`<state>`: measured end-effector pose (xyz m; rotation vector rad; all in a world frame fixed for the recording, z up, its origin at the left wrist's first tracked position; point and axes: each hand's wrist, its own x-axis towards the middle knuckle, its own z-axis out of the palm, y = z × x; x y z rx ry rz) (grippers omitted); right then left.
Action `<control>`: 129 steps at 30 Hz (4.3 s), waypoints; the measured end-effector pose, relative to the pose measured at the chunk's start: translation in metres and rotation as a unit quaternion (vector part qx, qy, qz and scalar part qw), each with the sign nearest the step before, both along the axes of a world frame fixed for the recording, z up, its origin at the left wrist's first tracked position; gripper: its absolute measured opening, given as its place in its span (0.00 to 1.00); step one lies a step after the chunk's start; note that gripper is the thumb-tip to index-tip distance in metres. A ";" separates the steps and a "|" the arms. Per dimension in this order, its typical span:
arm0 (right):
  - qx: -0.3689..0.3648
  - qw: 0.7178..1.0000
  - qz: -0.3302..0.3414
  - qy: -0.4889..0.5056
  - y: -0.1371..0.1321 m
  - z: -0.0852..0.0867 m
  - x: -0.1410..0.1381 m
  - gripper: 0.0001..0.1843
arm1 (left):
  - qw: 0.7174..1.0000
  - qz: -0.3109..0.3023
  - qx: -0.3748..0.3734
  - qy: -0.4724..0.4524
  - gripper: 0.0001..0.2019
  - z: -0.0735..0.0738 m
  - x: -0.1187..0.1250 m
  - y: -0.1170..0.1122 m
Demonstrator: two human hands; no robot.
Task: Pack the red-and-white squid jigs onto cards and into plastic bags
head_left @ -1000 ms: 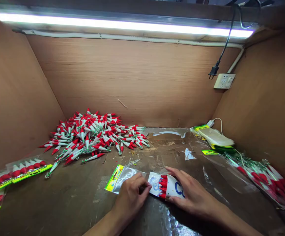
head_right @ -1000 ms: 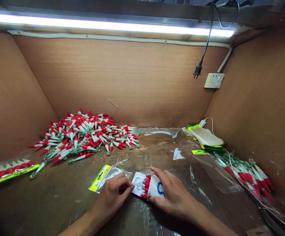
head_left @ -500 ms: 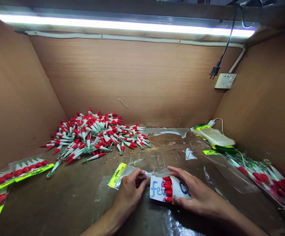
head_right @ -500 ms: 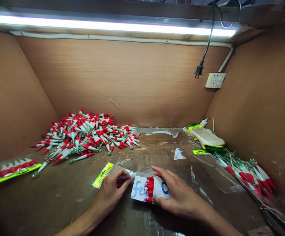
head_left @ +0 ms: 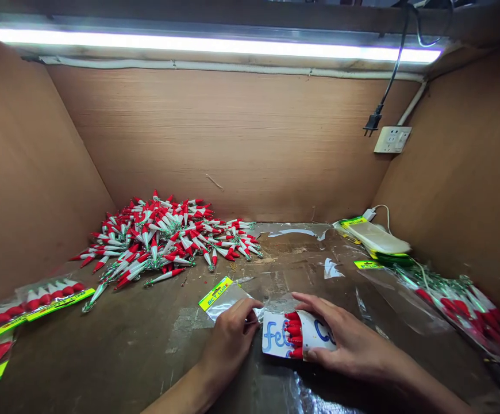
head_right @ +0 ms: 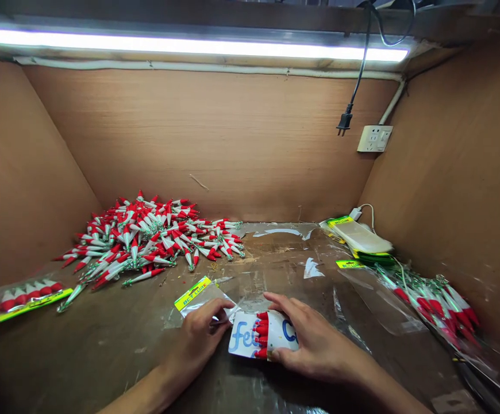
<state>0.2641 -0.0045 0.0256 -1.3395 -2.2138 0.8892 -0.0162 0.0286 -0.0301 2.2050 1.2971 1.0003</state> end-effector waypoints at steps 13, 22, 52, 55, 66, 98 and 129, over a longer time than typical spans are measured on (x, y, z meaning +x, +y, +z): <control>-0.020 0.999 -0.004 -0.028 0.000 -0.003 -0.002 0.48 | 0.998 -0.038 0.041 0.035 0.22 -0.006 0.001 -0.002; 0.020 0.999 -0.020 -0.029 0.004 -0.012 -0.004 0.46 | 0.996 -0.078 0.027 0.039 0.10 0.010 0.004 -0.010; 0.122 0.991 0.014 -0.045 0.001 -0.027 -0.028 0.44 | 0.989 -0.144 -0.029 0.035 0.15 0.021 0.012 -0.020; 0.124 0.992 0.004 -0.038 0.002 -0.031 -0.028 0.46 | 0.995 -0.095 -0.024 0.020 0.05 0.019 0.014 -0.017; 0.132 0.990 0.007 -0.052 0.000 -0.035 -0.036 0.45 | 0.991 -0.092 -0.057 -0.075 0.06 0.019 0.022 -0.018; 0.155 0.987 0.028 0.011 -0.001 -0.038 -0.036 0.27 | 0.959 -0.214 -0.017 0.187 0.55 0.023 -0.014 -0.003; 0.307 0.931 -0.060 0.188 0.011 0.091 -0.102 0.45 | 0.887 -0.240 -0.190 -0.346 0.30 0.088 -0.064 0.003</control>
